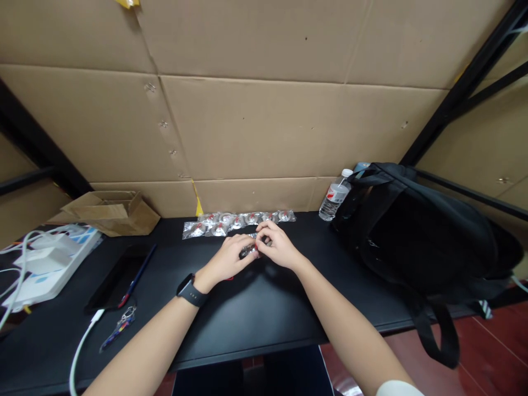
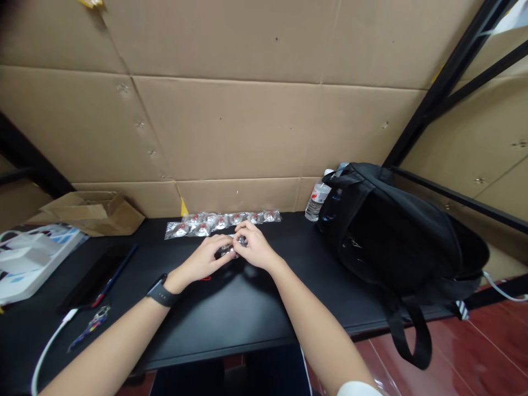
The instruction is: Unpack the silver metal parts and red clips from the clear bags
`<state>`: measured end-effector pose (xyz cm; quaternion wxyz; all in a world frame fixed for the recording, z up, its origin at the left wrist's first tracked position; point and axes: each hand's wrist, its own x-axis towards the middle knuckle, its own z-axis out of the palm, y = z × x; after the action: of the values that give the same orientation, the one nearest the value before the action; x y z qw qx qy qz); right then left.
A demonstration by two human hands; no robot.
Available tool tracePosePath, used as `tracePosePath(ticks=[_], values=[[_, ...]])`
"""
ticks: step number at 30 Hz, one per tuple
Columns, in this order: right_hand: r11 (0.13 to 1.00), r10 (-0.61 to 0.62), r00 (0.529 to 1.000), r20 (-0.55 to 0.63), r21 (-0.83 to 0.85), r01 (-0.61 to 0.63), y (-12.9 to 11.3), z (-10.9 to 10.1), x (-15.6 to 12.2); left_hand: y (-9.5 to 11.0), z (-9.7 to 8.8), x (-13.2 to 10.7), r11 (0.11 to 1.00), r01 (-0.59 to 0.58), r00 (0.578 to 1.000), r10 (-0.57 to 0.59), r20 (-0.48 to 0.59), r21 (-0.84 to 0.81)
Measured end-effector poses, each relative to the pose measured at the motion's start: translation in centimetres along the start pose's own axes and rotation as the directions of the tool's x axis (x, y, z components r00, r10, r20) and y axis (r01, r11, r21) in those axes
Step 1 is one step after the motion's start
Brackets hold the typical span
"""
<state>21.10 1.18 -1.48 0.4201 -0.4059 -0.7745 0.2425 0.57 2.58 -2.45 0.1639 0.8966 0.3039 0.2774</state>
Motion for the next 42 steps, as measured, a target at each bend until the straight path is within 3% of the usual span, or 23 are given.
tracePosePath(ticks=[5, 9, 12, 14, 16, 18, 23, 27, 30, 34, 40, 42], values=[[1.0, 0.0, 0.987, 0.159, 0.0, 0.0, 0.0, -0.7, -0.2, -0.8, -1.9, -0.1, 1.0, 0.0, 0.998, 0.001, 0.065, -0.01], [0.997, 0.072, 0.939, 0.336, -0.048, -0.059, 0.3, -1.1, -0.4, -2.1, -3.8, -0.8, 0.992, 0.128, 0.957, -0.122, 0.263, -0.004], [0.982, 0.135, 0.949, 0.284, -0.17, -0.089, 1.0, -1.8, -0.4, -3.1, -4.2, -1.5, 0.976, 0.217, 0.85, -0.187, 0.492, -0.004], [0.949, 0.155, 0.968, 0.195, -0.301, -0.091, 1.8, -2.6, -0.5, -3.6, -4.0, -1.8, 0.97, 0.244, 0.797, -0.215, 0.565, 0.026], [0.907, 0.185, 0.97, 0.156, -0.406, -0.108, 2.9, -3.2, -0.7, -3.9, -3.8, -1.9, 0.97, 0.242, 0.78, -0.217, 0.586, 0.037], [0.888, 0.237, 0.953, 0.189, -0.439, -0.134, 4.0, -3.5, -0.8, -3.9, -3.7, -1.9, 0.974, 0.225, 0.782, -0.196, 0.592, 0.025], [0.887, 0.316, 0.913, 0.256, -0.42, -0.189, 5.6, -2.8, -0.5, -2.8, -3.7, -1.4, 0.992, 0.126, 0.879, -0.107, 0.465, -0.011], [0.881, 0.342, 0.904, 0.256, -0.423, -0.213, 5.5, -2.5, -0.3, -1.7, -3.8, -0.9, 0.988, 0.091, 0.956, -0.052, 0.29, -0.122], [0.87, 0.337, 0.902, 0.27, -0.455, -0.189, 5.0, -2.8, -0.6, -1.3, -3.9, -0.5, 0.991, 0.065, 0.992, -0.051, 0.118, -0.118], [0.858, 0.374, 0.88, 0.292, -0.468, -0.209, 4.5, -3.3, -0.9, -1.5, -3.8, -0.3, 0.993, 0.086, 0.994, -0.09, -0.059, -0.081], [0.827, 0.475, 0.815, 0.331, -0.484, -0.285, 3.4, -3.6, -0.9, -2.3, -3.0, -0.3, 0.986, 0.131, 0.969, -0.149, -0.197, -0.101], [0.802, 0.487, 0.818, 0.307, -0.527, -0.281, 3.1, -3.9, -1.0, -2.4, -2.9, -0.3, 0.988, 0.132, 0.965, -0.148, -0.218, -0.087]])
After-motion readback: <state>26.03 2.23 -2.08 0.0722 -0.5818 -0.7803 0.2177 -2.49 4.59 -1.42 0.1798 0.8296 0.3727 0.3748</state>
